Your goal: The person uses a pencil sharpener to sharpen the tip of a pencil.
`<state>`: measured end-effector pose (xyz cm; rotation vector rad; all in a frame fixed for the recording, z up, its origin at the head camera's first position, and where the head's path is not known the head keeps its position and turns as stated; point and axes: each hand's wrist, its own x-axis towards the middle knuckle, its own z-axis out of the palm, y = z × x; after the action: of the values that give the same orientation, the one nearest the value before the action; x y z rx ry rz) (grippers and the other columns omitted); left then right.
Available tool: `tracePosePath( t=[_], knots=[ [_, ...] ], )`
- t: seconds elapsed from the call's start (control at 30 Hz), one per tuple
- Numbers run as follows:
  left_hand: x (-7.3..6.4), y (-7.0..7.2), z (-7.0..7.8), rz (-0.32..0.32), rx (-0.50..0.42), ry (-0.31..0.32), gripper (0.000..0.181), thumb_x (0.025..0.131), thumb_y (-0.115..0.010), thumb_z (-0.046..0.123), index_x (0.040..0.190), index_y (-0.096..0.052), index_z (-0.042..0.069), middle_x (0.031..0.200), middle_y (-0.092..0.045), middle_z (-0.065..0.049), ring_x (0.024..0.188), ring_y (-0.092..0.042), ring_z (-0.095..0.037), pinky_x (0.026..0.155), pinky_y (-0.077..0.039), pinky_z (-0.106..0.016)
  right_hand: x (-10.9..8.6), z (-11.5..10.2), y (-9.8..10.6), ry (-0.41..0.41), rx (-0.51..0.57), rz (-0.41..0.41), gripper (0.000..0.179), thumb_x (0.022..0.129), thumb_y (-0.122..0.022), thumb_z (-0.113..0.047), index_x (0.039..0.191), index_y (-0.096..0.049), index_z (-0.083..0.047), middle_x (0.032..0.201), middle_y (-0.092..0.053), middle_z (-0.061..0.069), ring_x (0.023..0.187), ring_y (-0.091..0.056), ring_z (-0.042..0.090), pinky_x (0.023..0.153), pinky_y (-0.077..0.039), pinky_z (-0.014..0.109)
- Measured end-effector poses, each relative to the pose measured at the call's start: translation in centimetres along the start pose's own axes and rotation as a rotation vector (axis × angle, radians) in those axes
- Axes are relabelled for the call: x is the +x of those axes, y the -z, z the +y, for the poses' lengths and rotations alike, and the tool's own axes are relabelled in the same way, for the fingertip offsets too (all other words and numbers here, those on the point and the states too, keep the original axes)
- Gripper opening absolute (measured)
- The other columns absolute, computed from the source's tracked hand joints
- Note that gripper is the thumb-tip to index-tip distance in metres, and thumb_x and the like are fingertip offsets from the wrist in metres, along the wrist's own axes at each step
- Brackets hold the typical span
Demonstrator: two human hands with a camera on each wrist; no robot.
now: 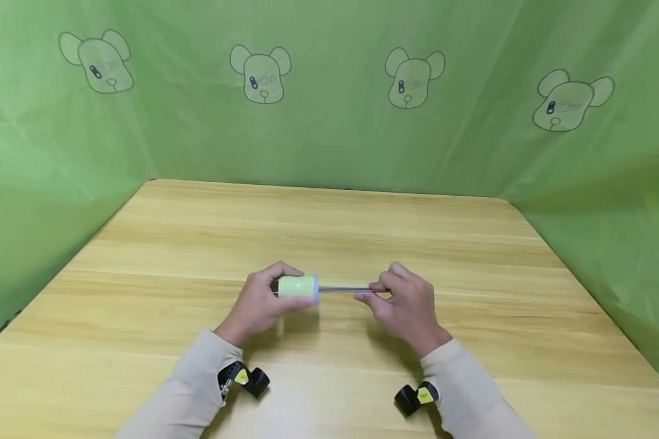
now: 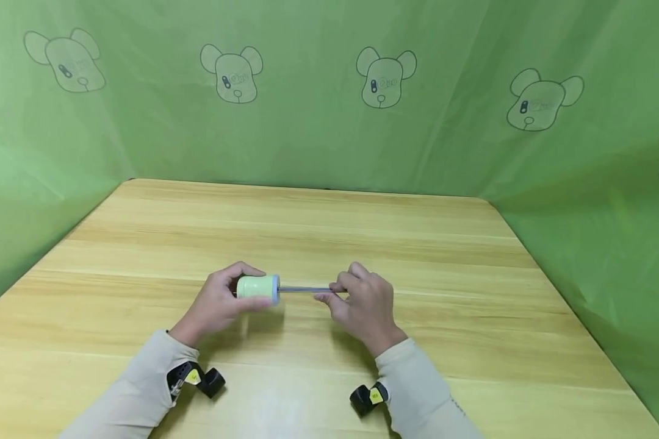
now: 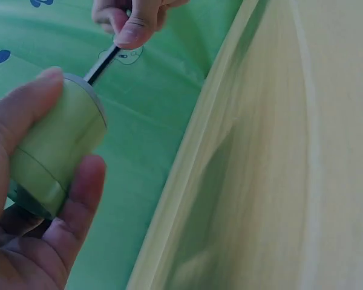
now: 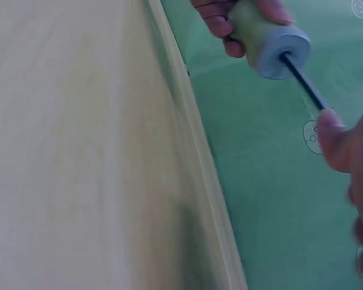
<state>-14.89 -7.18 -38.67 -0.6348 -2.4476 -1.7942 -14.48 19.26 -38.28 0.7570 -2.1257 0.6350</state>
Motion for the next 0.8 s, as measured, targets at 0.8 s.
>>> tracePosePath(
  t=[0.8],
  knots=[
    [0.0,-0.2,0.3,0.056,-0.003,0.041,0.041,0.074,-0.085,0.021,0.108,-0.067,0.008,0.093,-0.065,-0.010,0.073,-0.060,-0.021,0.060,-0.055,-0.035,0.0,-1.0,-0.4,-0.166,0.074,0.061,0.030,0.061,-0.092,-0.017,0.078,-0.071,-0.005,0.077,-0.057,0.004,0.073,-0.056,0.021,0.068,-0.039,0.037]
  ],
)
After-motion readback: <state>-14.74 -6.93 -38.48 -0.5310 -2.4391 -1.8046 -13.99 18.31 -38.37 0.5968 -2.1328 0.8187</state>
